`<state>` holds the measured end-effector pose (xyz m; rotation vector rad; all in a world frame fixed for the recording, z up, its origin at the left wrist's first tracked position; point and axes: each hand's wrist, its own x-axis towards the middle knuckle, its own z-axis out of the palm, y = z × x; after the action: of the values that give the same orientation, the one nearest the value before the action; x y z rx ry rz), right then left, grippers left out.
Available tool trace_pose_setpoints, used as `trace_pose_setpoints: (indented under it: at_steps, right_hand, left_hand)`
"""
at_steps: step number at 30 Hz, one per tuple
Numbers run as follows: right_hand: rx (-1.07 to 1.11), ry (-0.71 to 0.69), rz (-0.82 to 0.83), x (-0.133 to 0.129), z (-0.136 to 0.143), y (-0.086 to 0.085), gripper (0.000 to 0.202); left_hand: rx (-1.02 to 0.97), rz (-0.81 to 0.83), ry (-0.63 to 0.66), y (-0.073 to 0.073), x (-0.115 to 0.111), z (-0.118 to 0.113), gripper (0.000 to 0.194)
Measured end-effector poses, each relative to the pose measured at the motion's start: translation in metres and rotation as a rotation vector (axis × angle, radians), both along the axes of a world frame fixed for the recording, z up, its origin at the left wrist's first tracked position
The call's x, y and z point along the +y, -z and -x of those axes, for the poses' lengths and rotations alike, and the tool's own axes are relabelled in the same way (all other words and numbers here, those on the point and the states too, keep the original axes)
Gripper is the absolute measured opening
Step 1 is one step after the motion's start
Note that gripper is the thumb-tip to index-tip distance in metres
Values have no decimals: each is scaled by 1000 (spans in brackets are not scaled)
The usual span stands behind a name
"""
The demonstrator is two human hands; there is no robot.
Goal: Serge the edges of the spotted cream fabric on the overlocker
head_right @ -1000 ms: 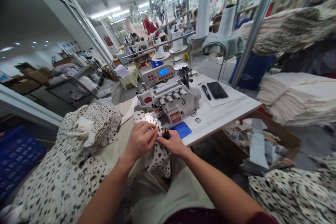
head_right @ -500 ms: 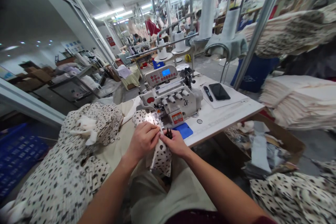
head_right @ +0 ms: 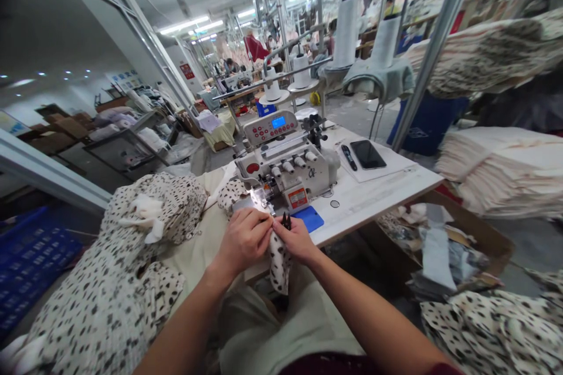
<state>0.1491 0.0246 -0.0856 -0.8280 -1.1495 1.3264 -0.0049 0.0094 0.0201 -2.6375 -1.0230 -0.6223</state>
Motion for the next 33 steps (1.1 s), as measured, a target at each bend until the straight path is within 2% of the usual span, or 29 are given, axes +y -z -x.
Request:
trace_pose_setpoints:
  at_steps: [11, 17, 33]
  right_hand:
    - [57, -3, 9, 2, 0, 1, 42]
    - [80, 0, 53, 0, 1, -3, 44]
    - [93, -13, 59, 2, 2, 2, 40]
  left_hand:
    - [-28, -21, -12, 6, -1, -2, 15]
    - [-23, -16, -14, 5, -2, -2, 16]
    - [-27, -15, -11, 6, -3, -2, 14]
